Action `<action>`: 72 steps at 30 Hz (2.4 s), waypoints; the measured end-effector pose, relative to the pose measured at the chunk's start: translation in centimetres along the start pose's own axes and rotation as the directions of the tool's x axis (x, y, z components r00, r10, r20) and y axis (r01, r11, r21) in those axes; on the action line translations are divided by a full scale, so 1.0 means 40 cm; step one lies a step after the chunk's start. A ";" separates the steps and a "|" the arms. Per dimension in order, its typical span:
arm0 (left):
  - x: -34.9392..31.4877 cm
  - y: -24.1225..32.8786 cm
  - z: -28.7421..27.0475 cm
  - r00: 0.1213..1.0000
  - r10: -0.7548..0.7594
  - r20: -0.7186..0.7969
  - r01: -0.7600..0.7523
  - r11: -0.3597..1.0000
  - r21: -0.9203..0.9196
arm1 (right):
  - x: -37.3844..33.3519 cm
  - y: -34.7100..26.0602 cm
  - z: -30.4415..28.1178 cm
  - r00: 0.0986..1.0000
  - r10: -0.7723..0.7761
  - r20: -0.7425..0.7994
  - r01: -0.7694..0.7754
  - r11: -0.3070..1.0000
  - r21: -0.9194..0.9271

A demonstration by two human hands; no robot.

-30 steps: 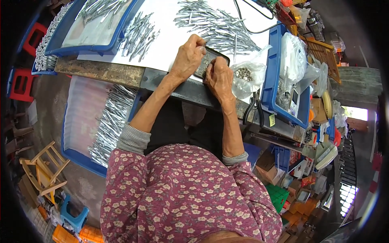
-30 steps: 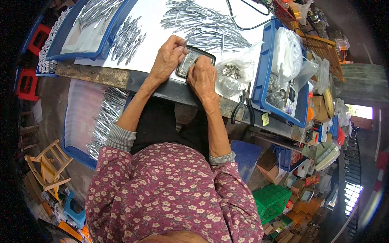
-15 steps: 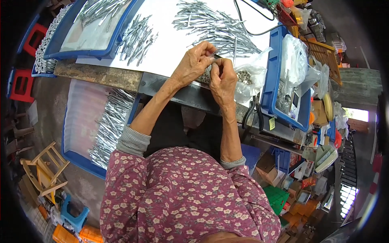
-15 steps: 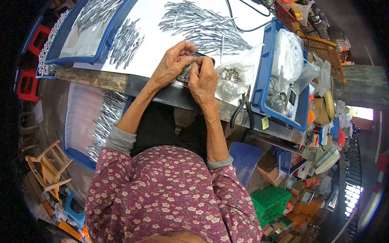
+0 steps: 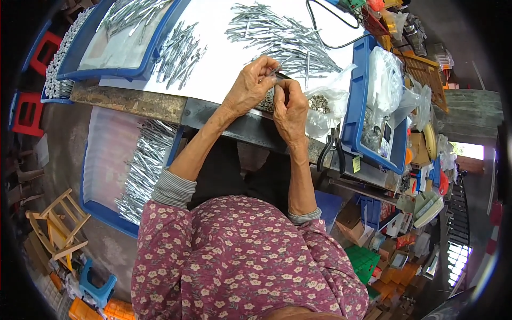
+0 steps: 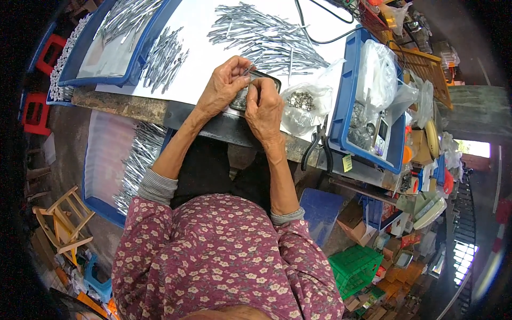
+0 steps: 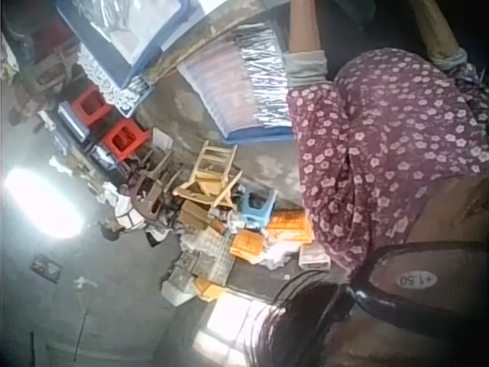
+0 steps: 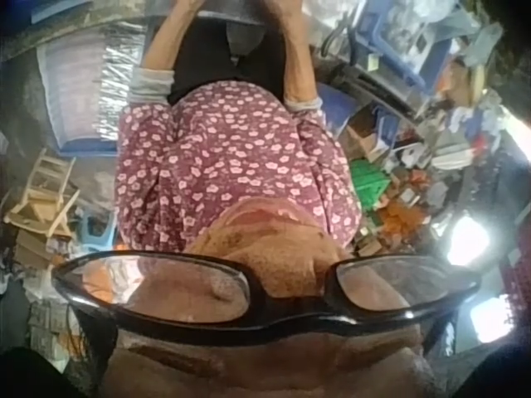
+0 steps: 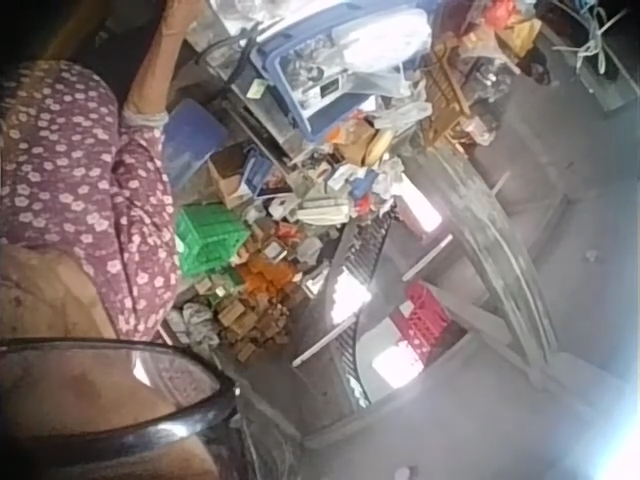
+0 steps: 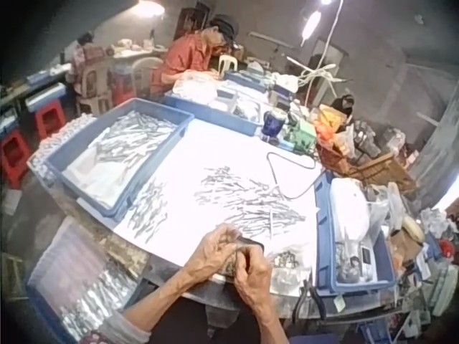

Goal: Trimming small metal components using a hand-cutting tool at a workshop bench.

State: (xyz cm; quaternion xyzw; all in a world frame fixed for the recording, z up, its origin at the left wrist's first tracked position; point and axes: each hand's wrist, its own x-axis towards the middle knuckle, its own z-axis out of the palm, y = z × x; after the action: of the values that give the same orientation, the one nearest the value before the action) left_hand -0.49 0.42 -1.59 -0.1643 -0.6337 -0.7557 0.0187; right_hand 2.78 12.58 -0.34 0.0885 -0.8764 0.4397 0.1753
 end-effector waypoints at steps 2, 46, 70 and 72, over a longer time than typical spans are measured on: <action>0.000 0.001 -0.001 0.999 -0.047 0.002 0.047 0.996 -0.073 | 0.000 -0.006 -0.001 1.000 -0.004 0.024 0.004 1.000 0.012; -0.018 0.022 -0.007 0.996 -0.070 0.054 0.071 0.997 -0.030 | 0.014 -0.028 -0.010 0.990 0.097 -0.102 -0.077 0.980 0.182; -0.015 0.036 -0.016 0.981 -0.158 0.110 0.175 0.970 -0.168 | 0.016 -0.014 -0.020 0.952 0.302 0.052 -0.279 0.784 0.555; -0.013 0.037 -0.015 0.957 -0.233 0.175 0.271 0.932 -0.239 | 0.017 -0.006 -0.021 0.958 0.281 0.059 -0.264 0.780 0.567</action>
State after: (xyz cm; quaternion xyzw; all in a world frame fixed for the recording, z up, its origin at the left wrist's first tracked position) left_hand 0.22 -0.56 -0.43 -0.1367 -0.5442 -0.8148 -0.1461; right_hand 2.42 13.12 0.56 0.0027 -0.7058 0.7028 0.0883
